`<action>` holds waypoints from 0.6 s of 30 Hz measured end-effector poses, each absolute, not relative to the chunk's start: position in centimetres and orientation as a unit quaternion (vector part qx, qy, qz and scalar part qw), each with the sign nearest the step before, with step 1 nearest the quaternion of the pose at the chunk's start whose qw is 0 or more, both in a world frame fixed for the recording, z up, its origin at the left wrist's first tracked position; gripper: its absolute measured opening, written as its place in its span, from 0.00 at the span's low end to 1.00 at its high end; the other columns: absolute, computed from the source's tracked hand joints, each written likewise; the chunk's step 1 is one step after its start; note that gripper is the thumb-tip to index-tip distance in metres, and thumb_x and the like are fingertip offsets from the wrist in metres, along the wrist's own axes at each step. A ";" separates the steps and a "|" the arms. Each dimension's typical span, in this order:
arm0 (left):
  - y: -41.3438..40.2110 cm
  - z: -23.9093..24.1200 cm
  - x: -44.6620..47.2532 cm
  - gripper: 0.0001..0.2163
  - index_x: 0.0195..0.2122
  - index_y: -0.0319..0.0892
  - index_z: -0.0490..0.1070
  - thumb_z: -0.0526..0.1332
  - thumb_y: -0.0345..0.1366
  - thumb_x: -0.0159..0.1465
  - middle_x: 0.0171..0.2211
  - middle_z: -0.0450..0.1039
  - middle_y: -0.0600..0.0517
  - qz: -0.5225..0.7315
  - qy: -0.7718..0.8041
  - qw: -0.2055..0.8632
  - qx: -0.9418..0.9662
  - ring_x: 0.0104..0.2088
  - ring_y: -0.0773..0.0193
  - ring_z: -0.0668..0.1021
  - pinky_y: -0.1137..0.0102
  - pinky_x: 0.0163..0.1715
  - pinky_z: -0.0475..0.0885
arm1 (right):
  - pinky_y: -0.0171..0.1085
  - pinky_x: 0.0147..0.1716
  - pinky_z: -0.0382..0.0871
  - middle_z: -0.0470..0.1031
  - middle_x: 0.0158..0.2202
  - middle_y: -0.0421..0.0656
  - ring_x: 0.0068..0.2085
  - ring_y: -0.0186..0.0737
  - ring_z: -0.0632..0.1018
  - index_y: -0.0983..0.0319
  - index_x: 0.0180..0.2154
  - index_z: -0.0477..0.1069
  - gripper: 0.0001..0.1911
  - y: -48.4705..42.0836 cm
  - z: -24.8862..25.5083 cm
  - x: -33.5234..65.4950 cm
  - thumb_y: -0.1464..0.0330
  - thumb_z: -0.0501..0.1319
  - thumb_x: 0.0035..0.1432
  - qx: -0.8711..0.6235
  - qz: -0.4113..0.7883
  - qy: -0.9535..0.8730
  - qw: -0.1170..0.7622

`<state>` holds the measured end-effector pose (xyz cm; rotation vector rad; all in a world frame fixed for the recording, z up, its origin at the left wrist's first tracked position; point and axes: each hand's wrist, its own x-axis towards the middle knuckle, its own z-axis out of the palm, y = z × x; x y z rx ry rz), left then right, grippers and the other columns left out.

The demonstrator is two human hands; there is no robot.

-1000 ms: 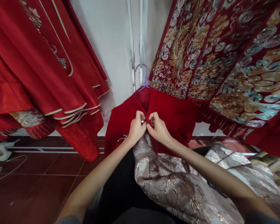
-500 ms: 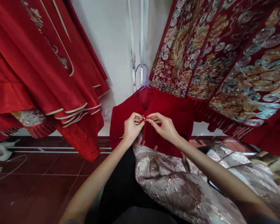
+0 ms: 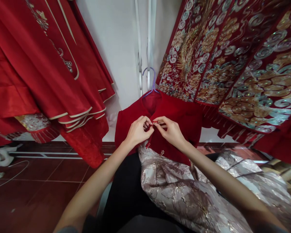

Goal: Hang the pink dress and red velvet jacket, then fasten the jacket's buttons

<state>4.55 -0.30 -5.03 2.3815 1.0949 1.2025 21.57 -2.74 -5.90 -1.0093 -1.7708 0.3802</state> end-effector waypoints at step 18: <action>-0.3 -3.8 4.4 0.03 0.31 0.42 0.68 0.56 0.34 0.61 0.30 0.70 0.54 0.325 0.352 0.013 0.878 0.27 0.69 0.73 0.74 0.27 0.65 | 0.36 0.36 0.76 0.76 0.36 0.43 0.39 0.38 0.78 0.61 0.39 0.68 0.14 -1.1 -5.7 22.5 0.64 0.65 0.51 -0.392 0.261 -0.711 0.522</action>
